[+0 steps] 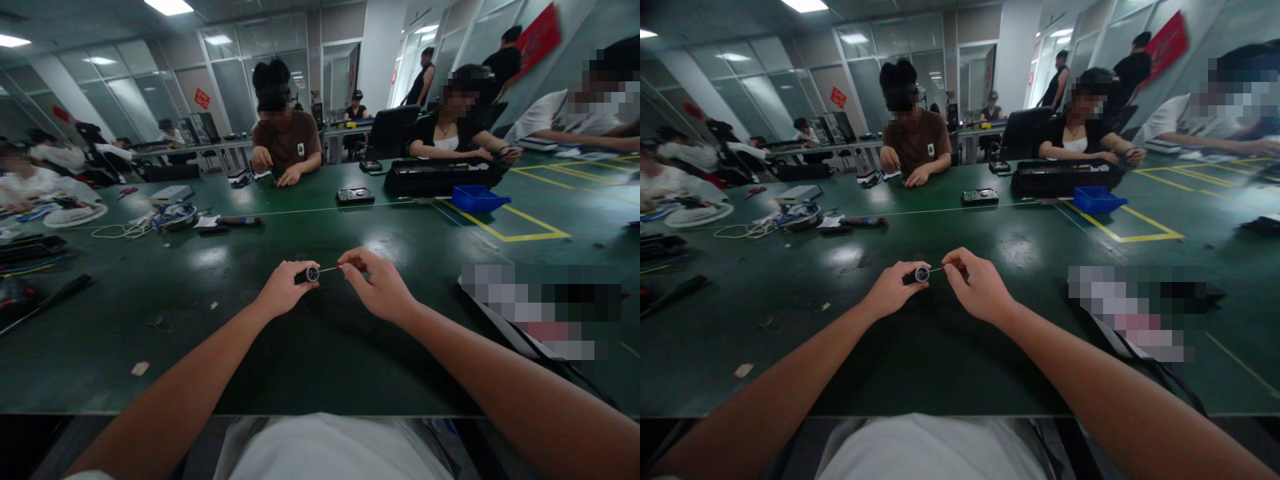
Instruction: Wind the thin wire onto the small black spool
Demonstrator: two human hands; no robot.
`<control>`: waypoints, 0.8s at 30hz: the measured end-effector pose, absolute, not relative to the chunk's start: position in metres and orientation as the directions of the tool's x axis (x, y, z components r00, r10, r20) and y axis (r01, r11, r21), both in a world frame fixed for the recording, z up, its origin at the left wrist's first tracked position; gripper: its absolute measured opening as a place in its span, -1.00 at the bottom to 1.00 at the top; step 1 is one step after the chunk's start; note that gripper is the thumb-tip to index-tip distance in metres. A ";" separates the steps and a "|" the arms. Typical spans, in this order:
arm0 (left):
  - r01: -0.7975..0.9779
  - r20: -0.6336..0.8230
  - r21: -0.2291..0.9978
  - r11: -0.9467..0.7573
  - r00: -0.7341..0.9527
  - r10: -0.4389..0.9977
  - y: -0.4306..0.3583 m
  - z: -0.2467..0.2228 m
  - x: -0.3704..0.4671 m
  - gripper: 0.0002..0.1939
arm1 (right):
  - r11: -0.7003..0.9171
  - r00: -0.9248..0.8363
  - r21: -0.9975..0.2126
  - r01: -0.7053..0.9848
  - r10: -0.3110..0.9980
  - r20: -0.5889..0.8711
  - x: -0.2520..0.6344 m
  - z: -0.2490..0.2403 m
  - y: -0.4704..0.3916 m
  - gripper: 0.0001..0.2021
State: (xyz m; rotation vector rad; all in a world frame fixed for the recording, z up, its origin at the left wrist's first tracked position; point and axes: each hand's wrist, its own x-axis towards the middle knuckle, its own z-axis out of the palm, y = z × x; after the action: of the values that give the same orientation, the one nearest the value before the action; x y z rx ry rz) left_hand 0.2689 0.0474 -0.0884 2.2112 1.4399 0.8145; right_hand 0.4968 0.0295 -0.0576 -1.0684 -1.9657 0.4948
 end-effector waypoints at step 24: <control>0.727 0.248 0.556 -0.403 0.318 0.915 0.046 -0.087 0.271 -0.64 | 0.479 -0.263 -0.726 0.493 0.878 0.400 0.495 -0.060 0.030 -0.75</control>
State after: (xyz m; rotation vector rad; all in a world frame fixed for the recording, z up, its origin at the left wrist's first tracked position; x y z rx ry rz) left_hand 0.2710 0.0460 -0.0870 2.2475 1.4682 0.7653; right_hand 0.4953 0.0302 -0.0596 -1.1405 -1.9143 0.5995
